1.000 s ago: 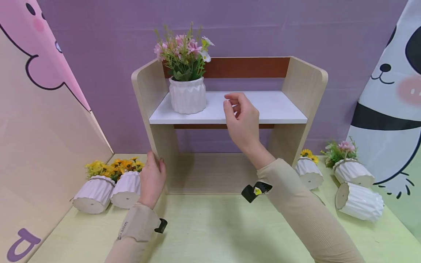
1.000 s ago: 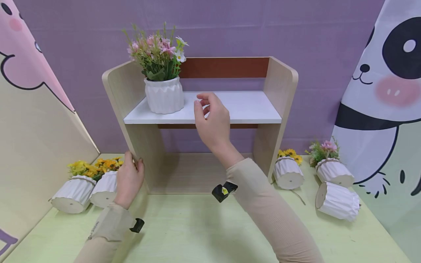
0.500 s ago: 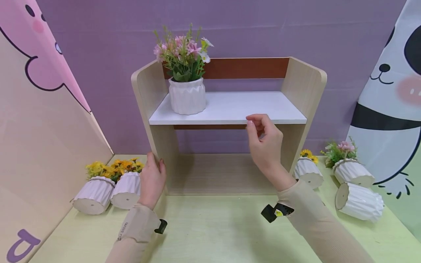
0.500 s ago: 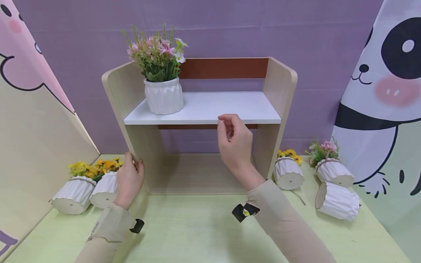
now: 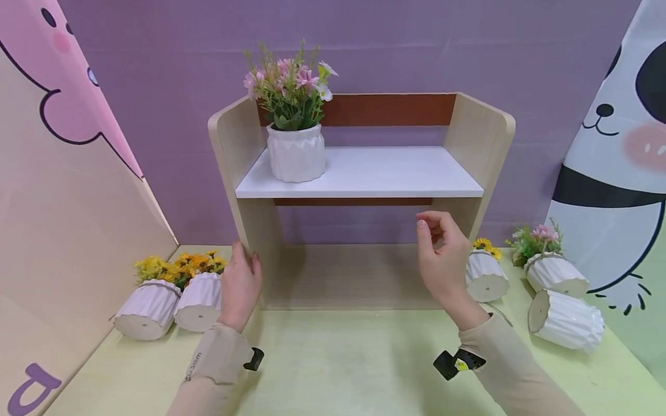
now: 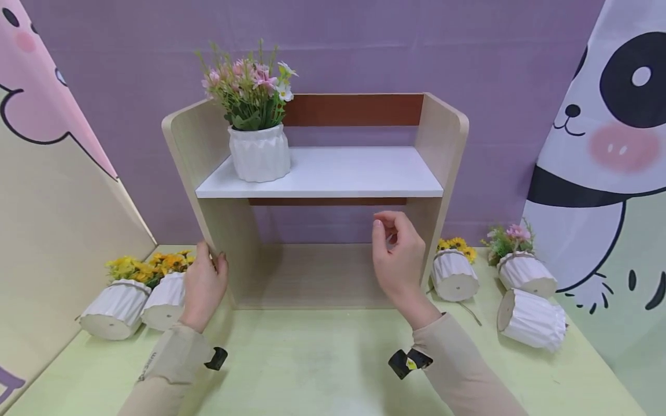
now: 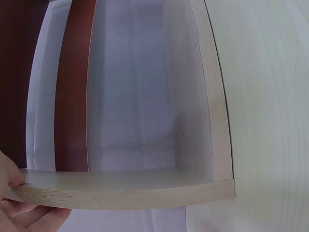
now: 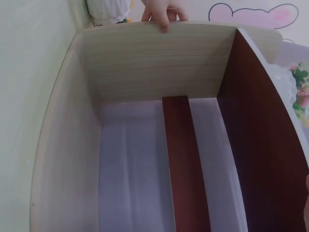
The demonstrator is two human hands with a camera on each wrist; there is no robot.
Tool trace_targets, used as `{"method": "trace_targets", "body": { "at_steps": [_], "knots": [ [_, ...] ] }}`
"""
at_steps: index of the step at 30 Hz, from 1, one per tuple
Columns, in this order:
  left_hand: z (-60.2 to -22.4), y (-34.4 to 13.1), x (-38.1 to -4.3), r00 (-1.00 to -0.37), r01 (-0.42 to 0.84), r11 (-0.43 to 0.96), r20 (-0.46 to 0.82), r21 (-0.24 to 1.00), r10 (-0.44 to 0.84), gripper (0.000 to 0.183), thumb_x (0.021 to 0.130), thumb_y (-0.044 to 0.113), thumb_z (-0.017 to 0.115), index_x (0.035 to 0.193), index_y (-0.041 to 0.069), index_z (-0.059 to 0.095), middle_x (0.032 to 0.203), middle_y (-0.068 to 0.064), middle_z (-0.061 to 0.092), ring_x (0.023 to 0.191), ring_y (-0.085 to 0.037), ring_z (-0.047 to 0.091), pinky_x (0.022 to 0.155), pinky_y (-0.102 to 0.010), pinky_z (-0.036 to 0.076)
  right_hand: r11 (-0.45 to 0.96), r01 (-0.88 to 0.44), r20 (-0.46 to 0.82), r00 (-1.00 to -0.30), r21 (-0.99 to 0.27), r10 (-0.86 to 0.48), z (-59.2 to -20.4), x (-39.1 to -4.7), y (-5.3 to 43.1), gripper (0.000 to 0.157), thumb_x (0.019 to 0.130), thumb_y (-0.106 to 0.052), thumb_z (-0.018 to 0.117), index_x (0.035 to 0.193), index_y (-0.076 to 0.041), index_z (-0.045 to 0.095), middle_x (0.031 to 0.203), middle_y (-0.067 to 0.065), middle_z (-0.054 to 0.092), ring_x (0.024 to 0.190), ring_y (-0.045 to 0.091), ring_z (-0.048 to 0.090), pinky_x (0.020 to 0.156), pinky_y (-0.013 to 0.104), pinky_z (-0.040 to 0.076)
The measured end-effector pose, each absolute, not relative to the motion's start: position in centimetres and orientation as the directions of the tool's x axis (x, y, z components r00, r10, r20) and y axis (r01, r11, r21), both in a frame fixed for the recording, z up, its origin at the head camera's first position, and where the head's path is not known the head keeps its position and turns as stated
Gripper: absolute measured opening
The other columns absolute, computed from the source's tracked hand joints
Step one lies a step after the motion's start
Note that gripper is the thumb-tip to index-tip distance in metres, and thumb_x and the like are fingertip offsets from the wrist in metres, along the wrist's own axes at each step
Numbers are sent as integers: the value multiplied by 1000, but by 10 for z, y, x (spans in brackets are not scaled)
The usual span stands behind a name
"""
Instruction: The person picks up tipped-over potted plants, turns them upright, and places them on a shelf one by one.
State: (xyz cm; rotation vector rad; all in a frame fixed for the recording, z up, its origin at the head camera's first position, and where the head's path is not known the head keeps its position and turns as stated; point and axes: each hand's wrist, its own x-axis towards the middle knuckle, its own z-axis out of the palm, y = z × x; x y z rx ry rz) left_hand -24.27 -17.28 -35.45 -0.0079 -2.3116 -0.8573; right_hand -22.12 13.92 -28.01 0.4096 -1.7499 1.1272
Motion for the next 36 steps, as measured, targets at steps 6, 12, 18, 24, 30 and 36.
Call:
{"method": "trace_targets", "body": {
  "at_steps": [6, 12, 18, 24, 30, 36],
  "knots": [
    [-354, -173, -243, -783, 218, 781, 582, 585, -218, 29, 93, 11, 47, 114, -7, 38, 98, -32, 58, 70, -44, 62, 53, -48, 52, 510, -654, 822, -517, -559, 237, -291, -215, 150, 11, 87, -1, 54, 92, 3, 62, 74, 12, 60, 64, 0, 45, 58, 11, 37],
    [-356, -173, -244, -778, 223, 781, 589, 583, -217, 28, 93, 12, 46, 113, -6, 39, 97, -31, 58, 69, -43, 62, 51, -48, 52, 532, -561, 755, -598, -634, 270, -308, -208, 163, 12, 89, -5, 52, 94, 1, 61, 76, 11, 61, 62, -1, 46, 54, 12, 37],
    [-357, -173, -244, -779, 225, 780, 588, 583, -215, 28, 93, 10, 46, 114, -7, 38, 98, -32, 58, 71, -44, 62, 53, -48, 52, 533, -435, 643, -705, -726, 300, -324, -200, 179, 14, 91, -7, 50, 99, 0, 59, 81, 9, 61, 63, 3, 50, 51, 12, 39],
    [-356, -174, -244, -773, 232, 783, 598, 577, -211, 28, 93, 11, 45, 114, -7, 38, 98, -32, 58, 70, -44, 62, 52, -48, 52, 570, -357, 607, -719, -740, 338, -335, -195, 197, 16, 92, -11, 50, 101, -2, 60, 82, 5, 59, 64, 0, 49, 54, 11, 39],
    [-357, -173, -244, -770, 240, 783, 604, 574, -207, 29, 93, 11, 46, 114, -7, 38, 98, -32, 58, 70, -43, 62, 51, -48, 52, 606, -289, 596, -698, -741, 397, -343, -190, 211, 16, 91, -13, 52, 100, -5, 61, 77, -15, 55, 63, -6, 47, 55, 10, 37],
    [-356, -174, -244, -776, 235, 783, 596, 576, -206, 29, 93, 11, 46, 115, -6, 37, 100, -32, 57, 71, -44, 62, 52, -48, 53, 615, -255, 576, -710, -747, 405, -350, -183, 224, 20, 91, -15, 51, 106, -2, 58, 80, -18, 49, 66, -3, 44, 57, 11, 35]
  ]
}}
